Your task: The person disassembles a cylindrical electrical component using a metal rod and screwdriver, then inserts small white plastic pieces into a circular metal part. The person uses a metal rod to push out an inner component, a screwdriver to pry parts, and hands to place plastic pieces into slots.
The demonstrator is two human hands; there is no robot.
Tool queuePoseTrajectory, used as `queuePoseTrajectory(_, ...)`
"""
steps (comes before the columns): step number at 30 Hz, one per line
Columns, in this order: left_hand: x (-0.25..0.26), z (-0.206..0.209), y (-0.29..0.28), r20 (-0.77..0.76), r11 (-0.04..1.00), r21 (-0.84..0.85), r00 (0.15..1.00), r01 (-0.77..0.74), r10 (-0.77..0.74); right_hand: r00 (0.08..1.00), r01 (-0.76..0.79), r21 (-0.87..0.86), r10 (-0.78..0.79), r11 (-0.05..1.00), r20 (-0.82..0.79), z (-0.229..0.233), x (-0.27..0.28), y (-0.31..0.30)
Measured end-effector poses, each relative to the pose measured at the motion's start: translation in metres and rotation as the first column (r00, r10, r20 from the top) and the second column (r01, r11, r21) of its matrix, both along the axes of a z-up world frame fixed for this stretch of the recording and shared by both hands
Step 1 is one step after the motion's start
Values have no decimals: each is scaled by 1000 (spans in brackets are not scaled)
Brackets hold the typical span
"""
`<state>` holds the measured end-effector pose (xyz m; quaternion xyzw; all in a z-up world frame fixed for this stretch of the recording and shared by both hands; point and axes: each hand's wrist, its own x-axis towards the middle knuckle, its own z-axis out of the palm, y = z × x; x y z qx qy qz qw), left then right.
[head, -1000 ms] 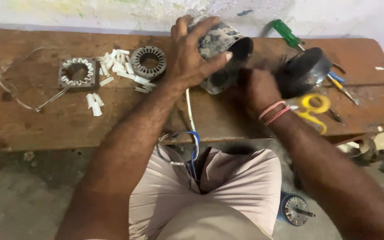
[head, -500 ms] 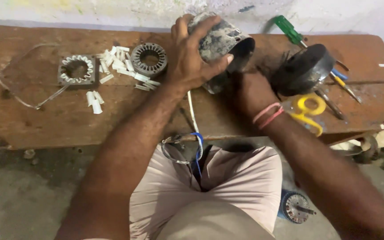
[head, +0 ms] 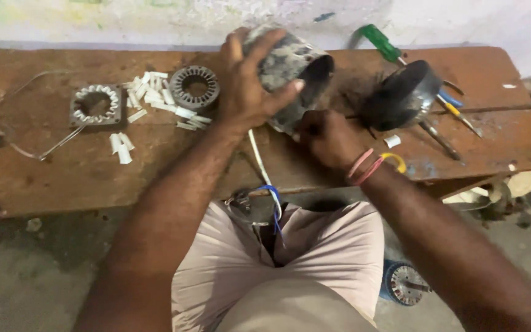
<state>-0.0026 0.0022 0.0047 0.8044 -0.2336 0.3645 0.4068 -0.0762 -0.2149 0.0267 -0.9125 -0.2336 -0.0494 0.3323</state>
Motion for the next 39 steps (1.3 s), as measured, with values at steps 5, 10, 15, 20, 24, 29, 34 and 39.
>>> queuePoseTrajectory(5, 11, -4, 26, -81, 976, -214, 995, 33, -52, 974, 35, 0, -34, 999, 223, 25, -17, -15)
queuePoseTrajectory(10, 16, -5, 31, -61, 951, -291, 990, 108, -130, 982, -71, -178, 100, 982, 159, 18, -14, -12)
queuePoseTrajectory(15, 12, -3, 39, -86, 899, -397, 968, 186, -238, 968, -111, -159, 143, 981, 205, 4, -19, -13)
queuePoseTrajectory(20, 13, 3, 40, -102, 935, -308, 971, 178, -218, 929, -73, 64, 45, 995, 367, 35, -48, -83)
queuePoseTrajectory(24, 8, 4, 37, -92, 951, -263, 977, 165, -195, 608, 675, -110, -464, 730, 644, 23, 14, -216)
queuePoseTrajectory(29, 10, 12, 32, -57, 960, -248, 987, 130, -149, 807, 583, -484, -394, 653, 440, -48, 77, -335)
queuePoseTrajectory(34, 14, 4, 32, -45, 950, -273, 985, 149, -168, 705, 666, -483, -692, 568, 158, -48, 63, -309)
queuePoseTrajectory(39, 17, 1, 31, -52, 962, -212, 981, 171, -185, 777, 607, -514, -589, 606, 224, -11, 56, -296)
